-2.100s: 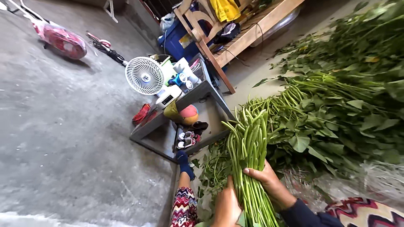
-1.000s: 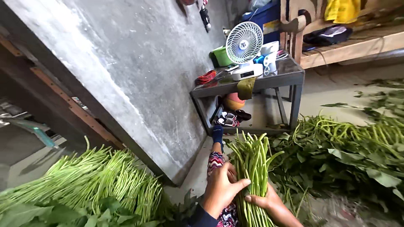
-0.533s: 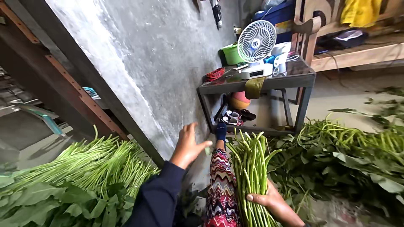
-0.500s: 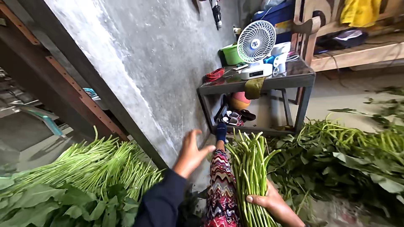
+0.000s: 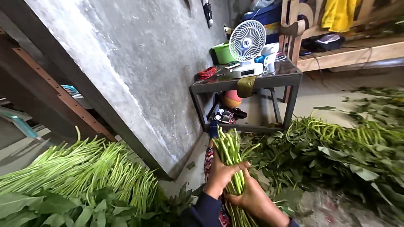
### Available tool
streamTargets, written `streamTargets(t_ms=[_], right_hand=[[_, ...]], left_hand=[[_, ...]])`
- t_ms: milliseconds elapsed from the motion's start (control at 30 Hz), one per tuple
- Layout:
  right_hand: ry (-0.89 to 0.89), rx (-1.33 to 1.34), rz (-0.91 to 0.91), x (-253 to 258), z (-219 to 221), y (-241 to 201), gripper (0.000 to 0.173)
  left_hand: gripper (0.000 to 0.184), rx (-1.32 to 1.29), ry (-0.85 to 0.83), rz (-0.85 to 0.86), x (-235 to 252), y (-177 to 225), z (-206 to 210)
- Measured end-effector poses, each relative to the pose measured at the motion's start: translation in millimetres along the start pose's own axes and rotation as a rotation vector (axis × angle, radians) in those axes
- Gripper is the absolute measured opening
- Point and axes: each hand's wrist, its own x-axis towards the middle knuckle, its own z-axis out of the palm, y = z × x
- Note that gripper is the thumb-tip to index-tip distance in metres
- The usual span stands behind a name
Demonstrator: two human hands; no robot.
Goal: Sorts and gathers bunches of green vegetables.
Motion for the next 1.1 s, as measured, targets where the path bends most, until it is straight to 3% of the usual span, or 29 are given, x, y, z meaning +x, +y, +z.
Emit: streamTargets(t_ms=[100,233,367,467,533,600,667,767,833,900,933,1000,1100], right_hand=[[0.050,-0.161,0.119,-4.2,13.5,-12.7,0.119],[0.267,-0.152,0.084,-16.2,21.2,-14.6,0.134],[0.024,0.043,-0.124,-18.7,-36.3,-12.1,0.132],[-0.117,0.289,-0.171,-12.1,-51.6,-22.6,0.146],[-0.076,0.366,-0.192,-10.4,-43.0,-32.6,0.137],[0.015,0.374,-0.198,-10.4,-30.4,-34.6,0.110],[0.100,0.314,-0.185,-10.7,-21.4,-34.1,0.098],[0.167,0.235,-0.143,-12.9,-15.6,-35.9,0.095],[0.199,0.187,-0.128,-15.4,-14.4,-37.4,0.099],[0.285,0.078,-0.189,-19.2,-6.1,-38.5,0.101],[0.350,-0.012,-0.211,-23.2,1.9,-39.3,0.099],[0.484,-0.187,-0.182,-31.6,17.4,-41.7,0.092],[0.567,-0.255,-0.164,-41.0,16.4,-42.9,0.115]], left_hand=[[0.104,-0.127,-0.032,-0.113,5.9,-8.7,-12.5],[0.090,-0.157,0.038,-0.031,-3.3,-6.5,0.3],[0.083,-0.213,-0.001,-0.020,-14.8,17.7,2.3],[0.078,-0.290,-0.004,0.011,-26.1,39.3,10.6],[0.083,-0.366,0.024,0.081,-26.3,46.4,15.5],[0.086,-0.387,0.001,0.140,-26.8,44.6,13.6],[0.084,-0.367,-0.051,0.164,-23.7,37.7,7.8],[0.095,-0.325,-0.111,0.200,-21.8,32.0,-6.3],[0.123,-0.280,-0.116,0.170,-33.7,39.5,-13.5],[0.140,-0.215,-0.030,0.178,-48.0,44.9,-5.6],[0.138,-0.179,0.054,0.197,-50.8,42.5,1.0],[0.123,-0.176,0.150,0.171,-47.6,33.8,9.2],[0.080,-0.202,0.037,0.116,-39.3,37.5,15.0]])
